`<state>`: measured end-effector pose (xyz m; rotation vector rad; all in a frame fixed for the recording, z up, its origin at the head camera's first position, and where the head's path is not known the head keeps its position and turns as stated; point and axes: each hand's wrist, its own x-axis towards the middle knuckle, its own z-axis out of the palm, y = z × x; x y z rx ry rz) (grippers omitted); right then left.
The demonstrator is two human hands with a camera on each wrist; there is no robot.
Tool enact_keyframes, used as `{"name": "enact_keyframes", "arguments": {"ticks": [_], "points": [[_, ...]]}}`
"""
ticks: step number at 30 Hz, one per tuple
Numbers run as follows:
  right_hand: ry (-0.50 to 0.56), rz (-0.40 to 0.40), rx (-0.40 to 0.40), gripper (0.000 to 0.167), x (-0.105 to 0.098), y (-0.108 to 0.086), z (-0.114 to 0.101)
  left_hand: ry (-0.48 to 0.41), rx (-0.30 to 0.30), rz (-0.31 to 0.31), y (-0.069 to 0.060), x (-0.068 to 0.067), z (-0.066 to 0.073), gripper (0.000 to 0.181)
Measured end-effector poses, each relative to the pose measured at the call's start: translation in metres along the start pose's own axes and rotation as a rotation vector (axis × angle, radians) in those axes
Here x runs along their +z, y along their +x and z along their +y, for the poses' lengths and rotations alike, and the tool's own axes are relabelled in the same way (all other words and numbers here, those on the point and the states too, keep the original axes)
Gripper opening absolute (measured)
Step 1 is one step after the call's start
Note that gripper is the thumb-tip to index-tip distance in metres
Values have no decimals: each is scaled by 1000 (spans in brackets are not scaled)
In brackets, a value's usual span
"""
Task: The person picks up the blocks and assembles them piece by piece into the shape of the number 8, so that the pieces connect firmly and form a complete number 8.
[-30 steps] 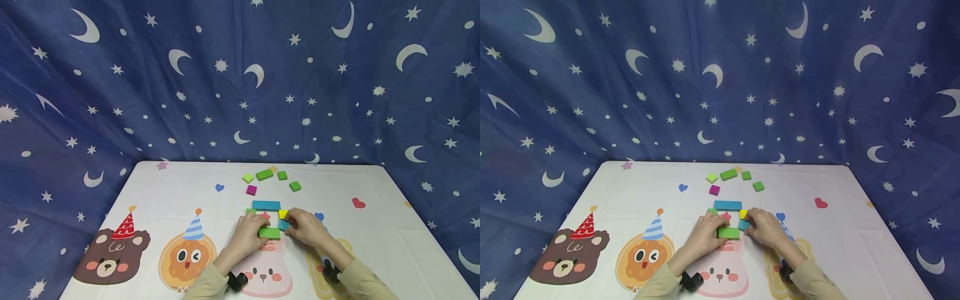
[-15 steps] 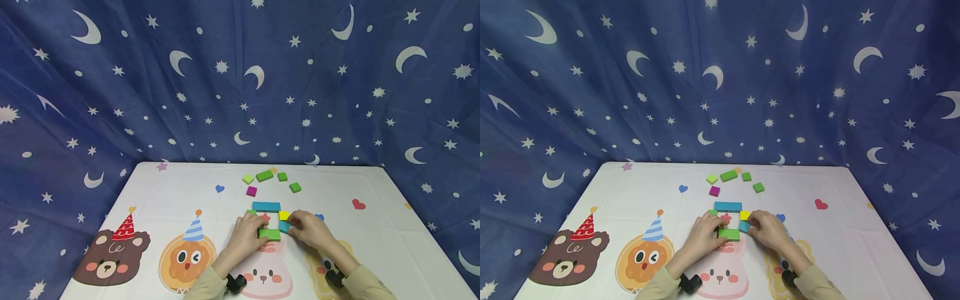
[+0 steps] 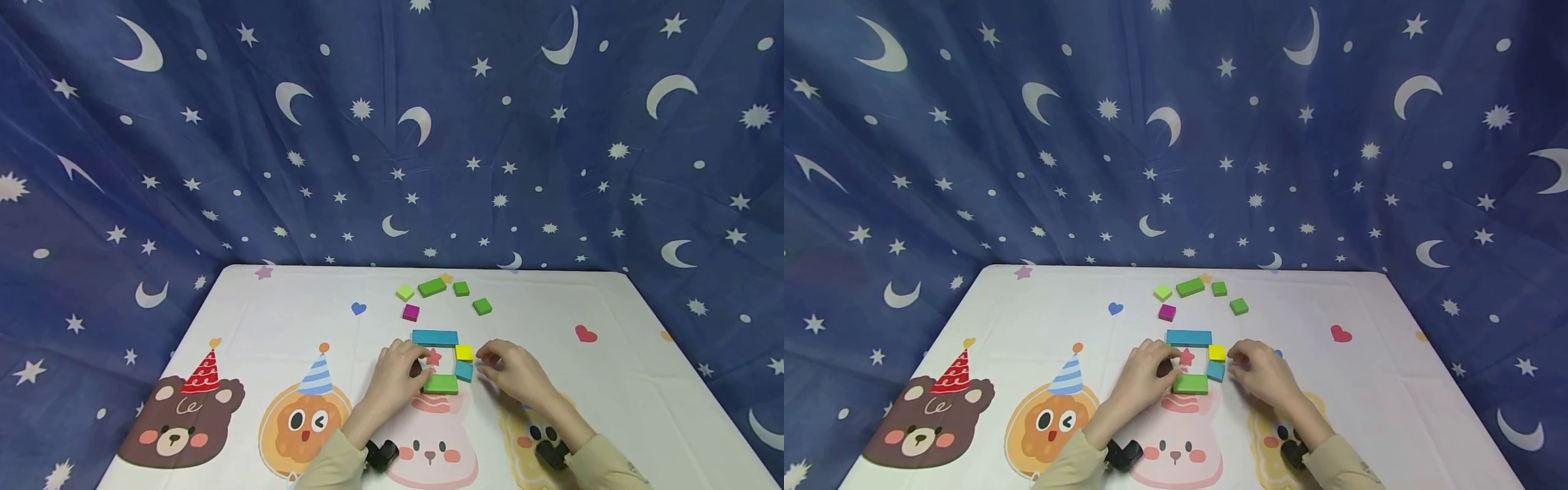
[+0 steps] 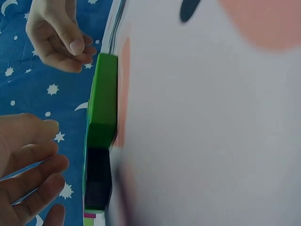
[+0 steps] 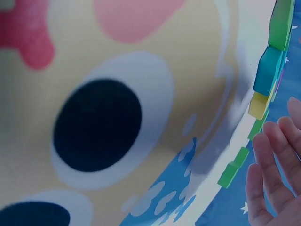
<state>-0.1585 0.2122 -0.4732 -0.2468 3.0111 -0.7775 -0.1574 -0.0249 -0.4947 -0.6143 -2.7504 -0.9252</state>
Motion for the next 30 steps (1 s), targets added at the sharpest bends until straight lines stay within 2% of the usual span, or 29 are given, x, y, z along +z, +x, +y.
{"name": "enact_keyframes", "arguments": {"ticks": [7, 19, 25, 30], "points": [[35, 0, 30, 19, -3, 5, 4, 5, 12, 56, 10, -5, -6, 21], [29, 39, -33, 14, -10, 15, 12, -26, -42, 90, 33, -9, -15, 23], [37, 58, -48, 15, -13, 21, 13, -50, -70, 81, 39, -8, -20, 24], [46, 81, -73, 15, -15, 24, 14, -103, -116, 51, 41, -4, -23, 25]]}}
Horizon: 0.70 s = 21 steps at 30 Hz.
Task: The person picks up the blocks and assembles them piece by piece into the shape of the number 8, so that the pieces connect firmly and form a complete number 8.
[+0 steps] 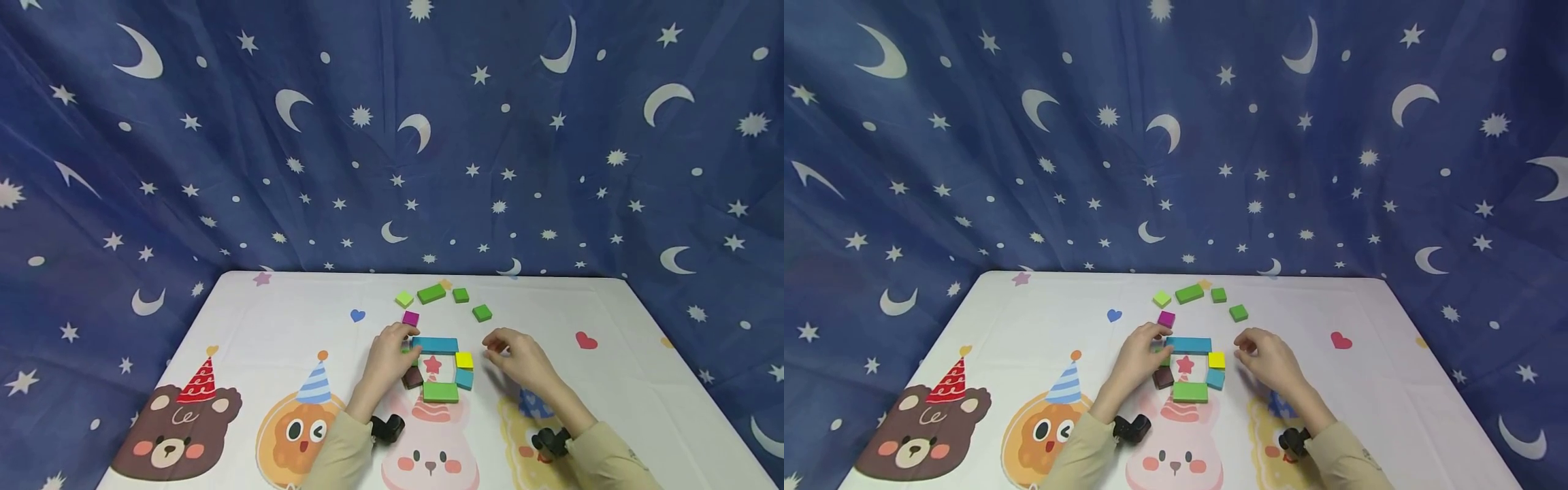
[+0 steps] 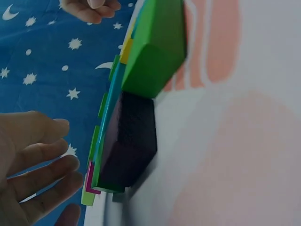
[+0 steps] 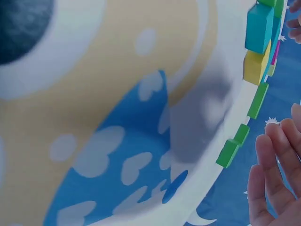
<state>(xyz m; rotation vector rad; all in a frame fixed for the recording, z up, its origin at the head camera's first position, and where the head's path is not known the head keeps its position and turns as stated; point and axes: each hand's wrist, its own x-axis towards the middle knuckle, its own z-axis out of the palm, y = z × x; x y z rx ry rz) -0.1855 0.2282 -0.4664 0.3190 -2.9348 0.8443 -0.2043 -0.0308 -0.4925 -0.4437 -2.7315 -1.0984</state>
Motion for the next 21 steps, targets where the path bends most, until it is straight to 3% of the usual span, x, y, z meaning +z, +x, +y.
{"name": "enact_keyframes", "arguments": {"ticks": [12, 21], "points": [[43, 44, 20, 14, -1, 11, 3, -77, -82, -15, 1, 11, -3, 28], [74, 51, 51, 14, -5, 25, 4, -50, -74, 17, 2, 18, -9, 28]]}}
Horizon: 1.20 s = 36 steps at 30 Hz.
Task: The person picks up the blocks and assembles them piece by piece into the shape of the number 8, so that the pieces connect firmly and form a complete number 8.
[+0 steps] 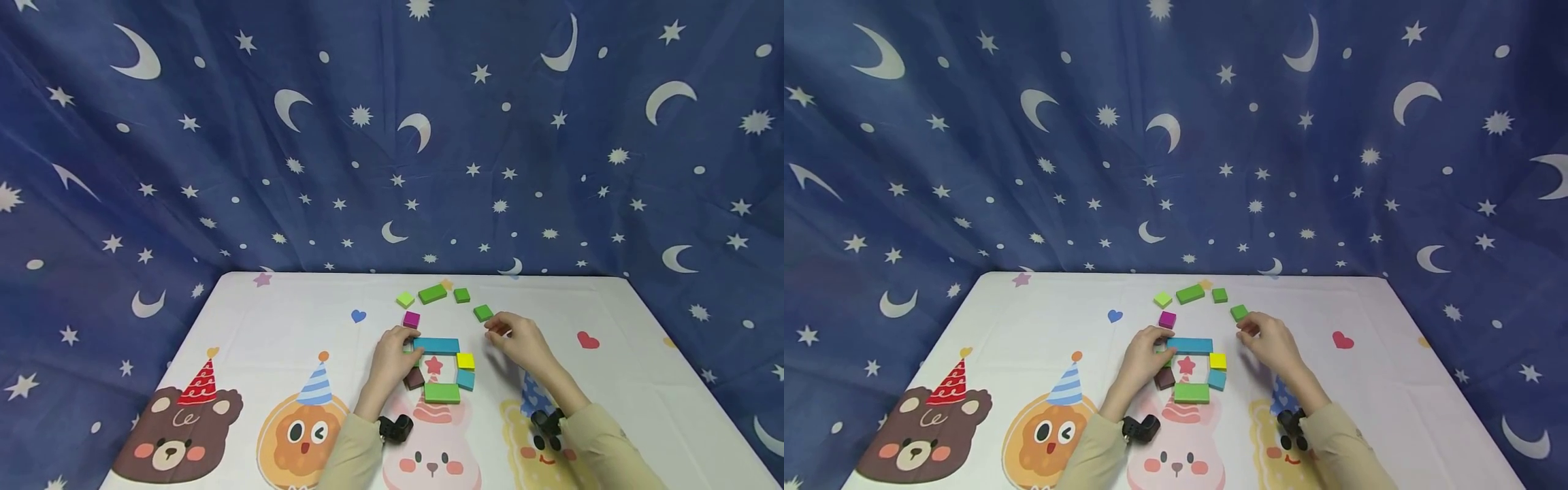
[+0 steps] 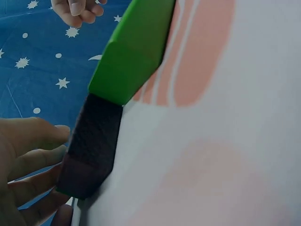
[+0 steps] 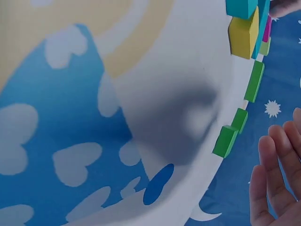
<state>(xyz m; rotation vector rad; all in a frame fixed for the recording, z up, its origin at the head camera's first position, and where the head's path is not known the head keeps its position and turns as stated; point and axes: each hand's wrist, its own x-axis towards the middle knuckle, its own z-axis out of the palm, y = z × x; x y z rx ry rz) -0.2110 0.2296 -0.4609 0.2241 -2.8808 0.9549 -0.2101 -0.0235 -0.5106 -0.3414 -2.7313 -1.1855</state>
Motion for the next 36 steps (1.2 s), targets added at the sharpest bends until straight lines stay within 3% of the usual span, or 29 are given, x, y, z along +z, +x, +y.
{"name": "enact_keyframes", "arguments": {"ticks": [6, 12, 21, 26, 36], "points": [[7, 6, 8, 14, -3, 9, 3, 18, 10, 25, 1, 3, -4, 27], [13, 36, 10, 15, -2, 19, 14, 22, -10, 32, 1, 6, -3, 27], [-15, 21, 6, 23, -1, 35, 26, 9, -34, 43, 1, 7, -3, 26], [-32, -22, -18, 26, 0, 45, 32, 8, -45, 54, 0, 8, -3, 25], [-39, -128, 30, 37, 4, 63, 37, 15, -46, 66, 1, 10, -3, 25]]}}
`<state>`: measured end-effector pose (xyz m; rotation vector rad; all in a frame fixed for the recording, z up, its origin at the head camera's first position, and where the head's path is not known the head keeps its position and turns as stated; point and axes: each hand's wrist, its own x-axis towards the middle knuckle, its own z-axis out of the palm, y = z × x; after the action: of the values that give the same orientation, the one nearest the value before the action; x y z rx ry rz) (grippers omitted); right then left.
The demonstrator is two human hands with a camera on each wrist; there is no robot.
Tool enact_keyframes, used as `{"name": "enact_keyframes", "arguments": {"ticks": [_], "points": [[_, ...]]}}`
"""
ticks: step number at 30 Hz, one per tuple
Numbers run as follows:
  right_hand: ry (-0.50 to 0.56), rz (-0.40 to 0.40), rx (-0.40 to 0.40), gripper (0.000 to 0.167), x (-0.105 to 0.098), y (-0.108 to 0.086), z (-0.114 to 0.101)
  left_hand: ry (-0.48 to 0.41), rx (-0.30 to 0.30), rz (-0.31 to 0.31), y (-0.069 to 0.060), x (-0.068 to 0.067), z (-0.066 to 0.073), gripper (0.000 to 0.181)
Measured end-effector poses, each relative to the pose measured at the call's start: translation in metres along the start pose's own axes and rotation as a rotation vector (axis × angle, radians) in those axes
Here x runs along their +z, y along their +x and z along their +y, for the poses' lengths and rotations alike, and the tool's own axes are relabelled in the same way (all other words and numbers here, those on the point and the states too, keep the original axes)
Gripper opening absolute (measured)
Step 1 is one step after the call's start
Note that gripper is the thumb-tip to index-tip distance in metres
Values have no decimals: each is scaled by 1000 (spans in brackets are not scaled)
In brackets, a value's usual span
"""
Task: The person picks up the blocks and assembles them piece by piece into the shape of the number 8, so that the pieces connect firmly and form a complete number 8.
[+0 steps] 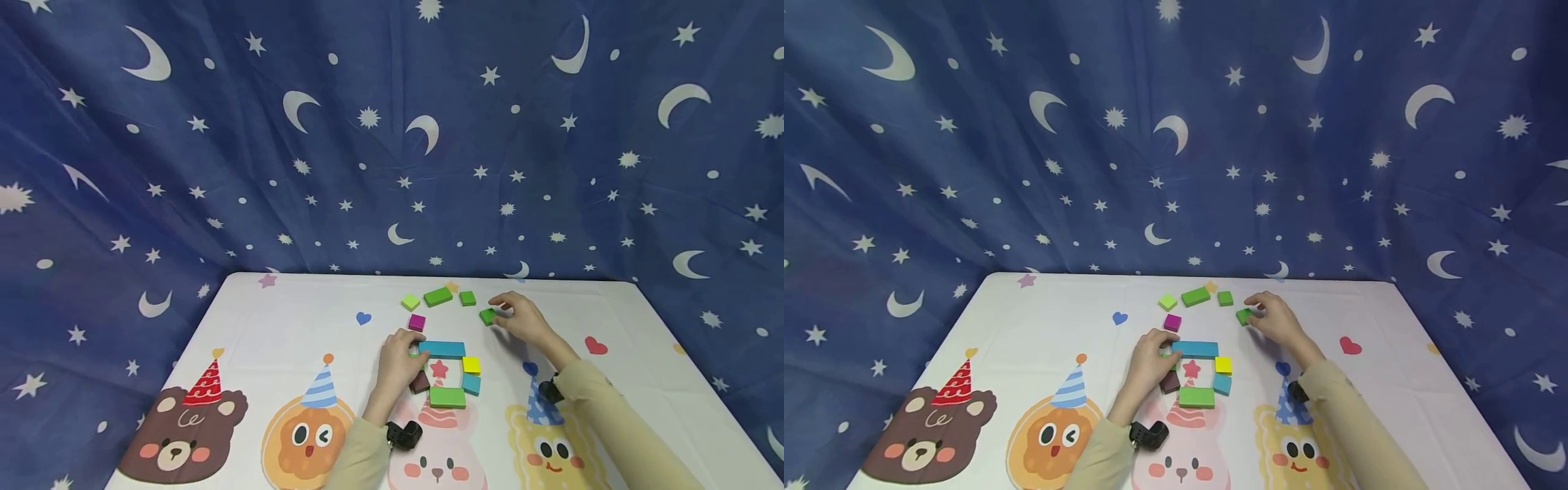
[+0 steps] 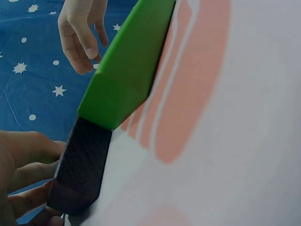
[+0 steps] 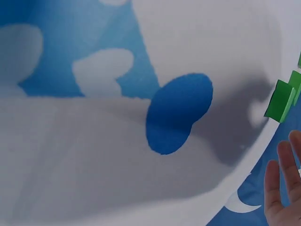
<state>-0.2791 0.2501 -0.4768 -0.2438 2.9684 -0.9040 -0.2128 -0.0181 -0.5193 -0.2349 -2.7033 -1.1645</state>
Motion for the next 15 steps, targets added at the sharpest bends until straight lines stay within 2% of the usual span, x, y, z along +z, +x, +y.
{"name": "enact_keyframes", "arguments": {"ticks": [8, 15], "points": [[-37, -66, 13, 42, 3, 9, 2, -7, 4, 4, -1, -1, 2, 24], [-41, -93, 37, 42, 8, 11, 2, -5, -9, -9, -1, -2, 2, 24]]}}
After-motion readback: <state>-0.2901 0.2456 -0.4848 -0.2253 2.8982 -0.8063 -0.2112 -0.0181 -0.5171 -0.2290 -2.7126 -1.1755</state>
